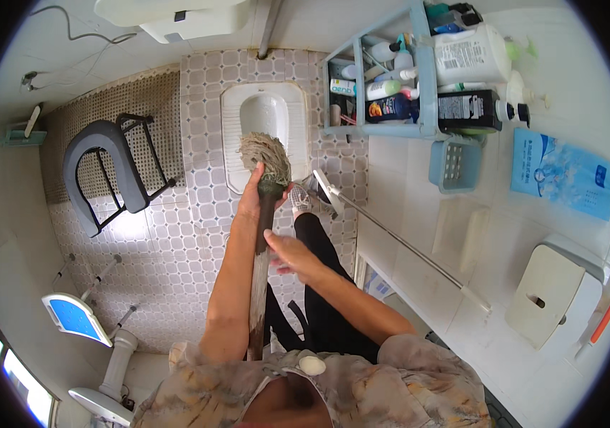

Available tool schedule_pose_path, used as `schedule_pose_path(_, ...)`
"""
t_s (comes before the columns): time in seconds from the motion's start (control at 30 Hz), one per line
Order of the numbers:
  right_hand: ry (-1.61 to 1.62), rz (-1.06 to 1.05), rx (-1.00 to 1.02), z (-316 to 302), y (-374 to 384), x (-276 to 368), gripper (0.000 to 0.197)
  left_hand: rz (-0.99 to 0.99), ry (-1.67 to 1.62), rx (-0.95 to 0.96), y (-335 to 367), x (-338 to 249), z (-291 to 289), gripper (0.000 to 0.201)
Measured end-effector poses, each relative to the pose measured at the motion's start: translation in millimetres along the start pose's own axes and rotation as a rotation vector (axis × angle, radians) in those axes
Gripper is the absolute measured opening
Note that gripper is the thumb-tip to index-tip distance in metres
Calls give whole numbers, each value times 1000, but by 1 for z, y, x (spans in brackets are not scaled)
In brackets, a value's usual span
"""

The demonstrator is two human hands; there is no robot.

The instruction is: Mopping the floor in a kitchen and bathroom area, and cleaning a squat toilet.

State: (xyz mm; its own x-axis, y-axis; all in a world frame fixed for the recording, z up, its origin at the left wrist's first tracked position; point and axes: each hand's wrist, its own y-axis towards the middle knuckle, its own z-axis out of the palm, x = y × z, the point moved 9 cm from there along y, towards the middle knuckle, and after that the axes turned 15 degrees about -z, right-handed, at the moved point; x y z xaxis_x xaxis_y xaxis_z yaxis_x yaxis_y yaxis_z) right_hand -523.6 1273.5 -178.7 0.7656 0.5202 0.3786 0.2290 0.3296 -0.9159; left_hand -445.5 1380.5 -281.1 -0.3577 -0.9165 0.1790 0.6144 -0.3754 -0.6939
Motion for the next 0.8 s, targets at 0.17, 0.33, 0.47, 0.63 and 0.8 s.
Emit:
schedule_pose_path(0.17, 434, -6, 115, 82, -73, -3, 62, -38, 105, -163, 8, 5, -15, 64)
schedule_pose_path(0.33, 543, -125, 135, 103, -67, -31, 46, -111, 217, -245, 4, 21, -45, 61)
schedule_pose_path(0.47, 781, -57, -83, 139, -71, -78, 41, -271, 336, -215, -3, 43, -70, 72)
schedule_pose_path(0.63, 1150, -108, -245, 170, -64, -126, 35, -401, 947, -506, -30, 97, -87, 108)
schedule_pose_path(0.8, 1322, -262, -409, 189, -35, -133, 22, -139, 1830, -820, -37, 85, -116, 114)
